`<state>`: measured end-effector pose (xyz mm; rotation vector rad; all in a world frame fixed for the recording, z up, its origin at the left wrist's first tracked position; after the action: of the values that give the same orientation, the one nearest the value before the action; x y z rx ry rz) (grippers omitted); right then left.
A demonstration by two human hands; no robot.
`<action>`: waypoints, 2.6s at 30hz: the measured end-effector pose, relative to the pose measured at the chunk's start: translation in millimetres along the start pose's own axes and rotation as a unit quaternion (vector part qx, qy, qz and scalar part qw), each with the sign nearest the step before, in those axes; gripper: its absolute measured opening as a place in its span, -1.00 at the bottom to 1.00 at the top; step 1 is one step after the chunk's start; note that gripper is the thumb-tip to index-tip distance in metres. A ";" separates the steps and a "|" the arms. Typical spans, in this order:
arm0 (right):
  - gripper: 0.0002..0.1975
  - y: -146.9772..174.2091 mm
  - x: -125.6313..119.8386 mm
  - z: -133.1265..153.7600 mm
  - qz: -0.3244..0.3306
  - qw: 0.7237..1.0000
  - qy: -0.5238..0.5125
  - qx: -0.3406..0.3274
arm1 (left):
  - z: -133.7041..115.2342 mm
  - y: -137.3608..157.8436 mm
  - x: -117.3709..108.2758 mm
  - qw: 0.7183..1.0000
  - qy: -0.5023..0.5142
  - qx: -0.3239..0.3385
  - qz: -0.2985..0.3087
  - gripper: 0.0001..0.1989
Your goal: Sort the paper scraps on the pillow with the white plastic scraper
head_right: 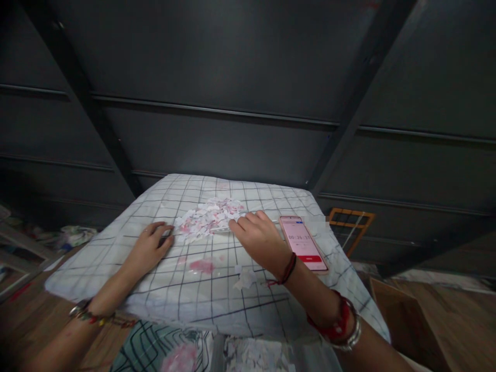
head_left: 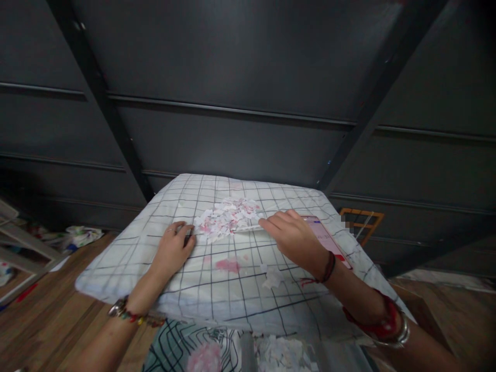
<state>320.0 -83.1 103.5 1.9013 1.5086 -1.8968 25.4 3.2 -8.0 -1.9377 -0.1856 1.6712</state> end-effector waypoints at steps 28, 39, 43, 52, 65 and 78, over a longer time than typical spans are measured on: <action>-0.66 9.1 -0.8 -0.3 0.029 0.999 -0.020 0.020 | -1.2 0.8 -1.4 1.000 0.017 -0.006 -0.005 -0.68; -0.63 9.2 -6.5 -2.0 0.024 0.999 0.001 0.021 | -0.3 1.8 2.2 1.000 0.006 -0.004 -0.006 -0.64; -0.64 14.8 -16.2 -10.7 0.048 0.998 -0.022 0.037 | -0.1 1.8 2.0 1.000 -0.001 -0.004 -0.003 -0.63; -0.64 18.1 -5.9 -27.9 0.060 0.995 -0.064 0.057 | -0.9 1.6 0.7 1.000 0.000 -0.006 0.004 -0.63; -0.65 41.9 -32.4 -39.5 0.039 0.986 -0.161 0.027 | -0.9 0.6 -0.6 1.000 -0.001 0.004 0.011 -0.60; -0.63 7.0 1.9 -2.2 0.022 0.999 -0.035 0.012 | 0.6 0.2 0.1 1.000 -0.006 0.005 0.009 -0.61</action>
<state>325.7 -84.1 98.6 1.8410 1.4188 -1.9499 24.8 3.3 -8.2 -1.9278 -0.1652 1.6916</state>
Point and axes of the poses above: each hand's wrist, its own y-axis away from the middle knuckle, its own x-axis out of the palm, z = x × y, the point moved 1 cm from there along -y, towards the middle knuckle, and after that the axes turned 14 degrees about -y, right-handed, at the moved point
